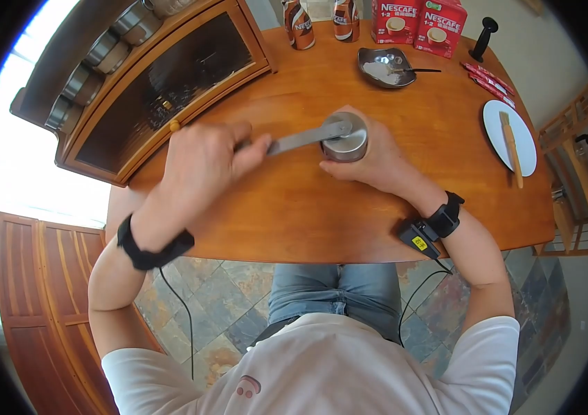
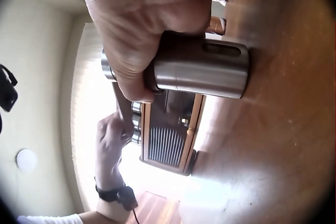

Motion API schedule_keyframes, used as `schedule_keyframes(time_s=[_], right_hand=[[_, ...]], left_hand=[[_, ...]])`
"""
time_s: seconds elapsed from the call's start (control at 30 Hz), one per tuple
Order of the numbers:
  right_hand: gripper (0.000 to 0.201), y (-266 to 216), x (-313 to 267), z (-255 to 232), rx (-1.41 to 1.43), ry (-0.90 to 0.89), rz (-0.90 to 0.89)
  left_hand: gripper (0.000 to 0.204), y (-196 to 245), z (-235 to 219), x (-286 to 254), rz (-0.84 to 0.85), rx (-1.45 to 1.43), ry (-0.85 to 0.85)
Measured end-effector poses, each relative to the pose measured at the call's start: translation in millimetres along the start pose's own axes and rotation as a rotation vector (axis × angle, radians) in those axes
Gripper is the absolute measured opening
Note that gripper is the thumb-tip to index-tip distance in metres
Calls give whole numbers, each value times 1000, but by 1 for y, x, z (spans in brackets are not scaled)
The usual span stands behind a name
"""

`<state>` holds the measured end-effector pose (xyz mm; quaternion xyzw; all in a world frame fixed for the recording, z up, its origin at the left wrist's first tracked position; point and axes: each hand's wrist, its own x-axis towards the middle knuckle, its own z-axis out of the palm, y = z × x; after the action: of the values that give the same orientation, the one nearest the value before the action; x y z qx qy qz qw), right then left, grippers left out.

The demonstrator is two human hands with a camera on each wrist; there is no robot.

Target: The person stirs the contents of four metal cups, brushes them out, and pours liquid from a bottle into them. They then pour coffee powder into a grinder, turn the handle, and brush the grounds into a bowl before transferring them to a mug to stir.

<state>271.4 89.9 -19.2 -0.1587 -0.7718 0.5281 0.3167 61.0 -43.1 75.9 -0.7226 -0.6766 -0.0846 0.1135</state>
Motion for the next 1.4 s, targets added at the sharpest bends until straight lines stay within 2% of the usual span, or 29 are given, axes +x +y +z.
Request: schedule_keyframes(time_s=[0.1, 0.2, 0.27, 0.37, 0.43, 0.5, 0.57, 0.6, 0.67, 0.73, 0.77, 0.83, 0.9, 0.97, 1.03, 1.1, 1.17, 1.23, 1.27, 1.33, 1.4], right_hand=[[37, 2, -2, -5, 84, 1, 44], [38, -3, -3, -5, 54, 9, 52], [40, -1, -4, -4, 34, 27, 60], [41, 4, -4, -1, 4, 63, 30], [40, 4, -4, -2, -3, 81, -13], [41, 4, -5, -4, -27, 83, -11], [41, 4, -8, -6, -28, 76, 12], [42, 3, -10, -5, -27, 78, 25], [42, 0, -11, -5, -4, 63, 53], [43, -2, -6, -5, 5, 43, 63], [44, -2, -6, -6, 9, 43, 51], [44, 2, -5, -5, 28, 34, 29], [43, 5, -4, -5, 61, 4, 13], [42, 3, -3, -2, 20, 0, -15], [42, 0, -1, -3, -28, -9, -43], [41, -3, 0, -6, 55, 12, 70], [41, 1, -1, -7, 59, 12, 67], [41, 1, -3, -8, 65, 8, 61], [42, 0, -2, -8, 3, 14, 43], [42, 0, -2, -7, -63, 27, 29], [41, 3, -4, -6, -4, 71, 11]], left_hand=[[51, -16, 13, 52, -51, 15, -2], [56, -14, 33, 123, -19, 53, -86], [55, 9, 37, 163, 58, 54, -117], [49, 68, 31, 194, 164, 64, -232], [52, 109, 27, 196, 332, 31, -226], [48, 131, 26, 178, 713, -46, -109], [35, 135, 24, 137, 1117, -180, 165], [30, 141, 21, 115, 995, -112, 222], [25, 137, 23, 72, 883, -110, 424], [23, 120, 14, 33, 776, -183, 231], [23, 114, -3, 20, 646, -184, -106], [26, 89, -6, -1, 539, -210, 71], [31, 59, -9, -20, 291, -154, 65], [31, 24, -12, -15, 89, 6, 5], [40, -8, 5, 2, -37, -62, -28], [45, -13, 4, 35, -45, -156, -77], [50, -21, 19, 75, 3, -30, -35], [50, -16, 34, 118, -8, -32, -93], [48, -12, 43, 139, 41, -41, -82], [45, 12, 48, 170, 129, -42, -99], [43, 52, 41, 191, 213, -1, -153]])
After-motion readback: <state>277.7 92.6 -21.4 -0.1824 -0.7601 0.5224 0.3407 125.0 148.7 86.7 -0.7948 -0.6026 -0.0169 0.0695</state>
